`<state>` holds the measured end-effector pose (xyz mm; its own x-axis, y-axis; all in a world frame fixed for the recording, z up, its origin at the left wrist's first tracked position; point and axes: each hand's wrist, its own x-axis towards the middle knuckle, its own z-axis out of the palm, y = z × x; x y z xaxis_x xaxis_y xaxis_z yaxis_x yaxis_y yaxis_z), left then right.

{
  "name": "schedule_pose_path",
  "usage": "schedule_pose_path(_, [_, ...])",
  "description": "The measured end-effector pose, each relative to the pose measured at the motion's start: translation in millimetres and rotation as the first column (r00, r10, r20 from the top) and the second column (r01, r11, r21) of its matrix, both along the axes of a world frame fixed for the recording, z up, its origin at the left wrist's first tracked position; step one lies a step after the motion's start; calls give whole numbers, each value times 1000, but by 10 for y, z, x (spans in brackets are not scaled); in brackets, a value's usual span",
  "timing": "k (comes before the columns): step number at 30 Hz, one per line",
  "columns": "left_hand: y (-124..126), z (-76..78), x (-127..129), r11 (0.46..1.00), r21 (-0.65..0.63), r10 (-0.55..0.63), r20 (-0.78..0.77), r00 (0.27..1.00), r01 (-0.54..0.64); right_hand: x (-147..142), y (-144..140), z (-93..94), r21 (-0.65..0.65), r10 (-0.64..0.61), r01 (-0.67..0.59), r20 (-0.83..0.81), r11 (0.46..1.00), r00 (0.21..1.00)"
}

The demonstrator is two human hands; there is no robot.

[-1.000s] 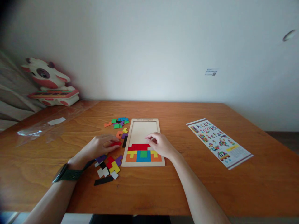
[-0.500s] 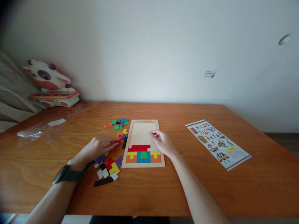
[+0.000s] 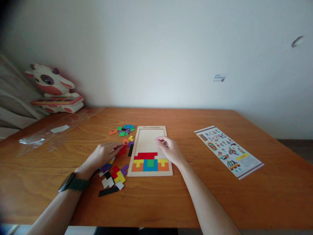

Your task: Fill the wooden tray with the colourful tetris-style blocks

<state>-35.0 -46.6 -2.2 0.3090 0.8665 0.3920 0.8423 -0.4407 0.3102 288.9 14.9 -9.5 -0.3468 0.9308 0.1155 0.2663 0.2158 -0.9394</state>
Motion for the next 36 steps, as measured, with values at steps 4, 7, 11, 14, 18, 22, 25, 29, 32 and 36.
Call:
schedule_pose_path(4, [-32, 48, 130, 999, 34, -7, 95, 995, 3, -50, -70, 11, 70, 25, -27, 19, 997, 999])
schedule_pose_path(7, [-80, 81, 282, 995, 82, -66, 148, 987, 54, -142, -185, 42, 78, 120, -121, 13, 990, 993])
schedule_pose_path(11, [-150, 103, 502, 976, 86, -213, 151, 965, 202, -301, -354, 91, 43, 256, -256, -3, 966, 967])
schedule_pose_path(14, [-177, 98, 595, 954, 113, -292, 141, 946, 278, -388, -425, 101, 46, 277, -276, -6, 960, 961])
schedule_pose_path(18, [-188, 87, 615, 947, 111, -315, 135, 940, 301, -409, -418, 84, -8, 268, -269, -33, 963, 963])
schedule_pose_path(22, [-189, 120, 618, 945, 100, -320, 105, 941, 311, -286, -304, 98, -69, 292, -292, -16, 954, 956])
schedule_pose_path(25, [-182, 173, 630, 939, 58, -342, 57, 938, 339, -86, -164, 141, -45, 213, -213, -5, 976, 977])
schedule_pose_path(29, [-162, 200, 637, 925, -5, -380, 29, 925, 380, 208, -2, 173, -18, 137, -136, 145, 991, 980])
schedule_pose_path(32, [-148, 170, 630, 917, -26, -397, 25, 917, 398, 323, 43, 147, -76, 157, -144, 222, 987, 962])
schedule_pose_path(36, [-139, 126, 617, 914, -46, -402, 29, 915, 403, 325, 24, 103, -157, 208, -178, 207, 971, 956])
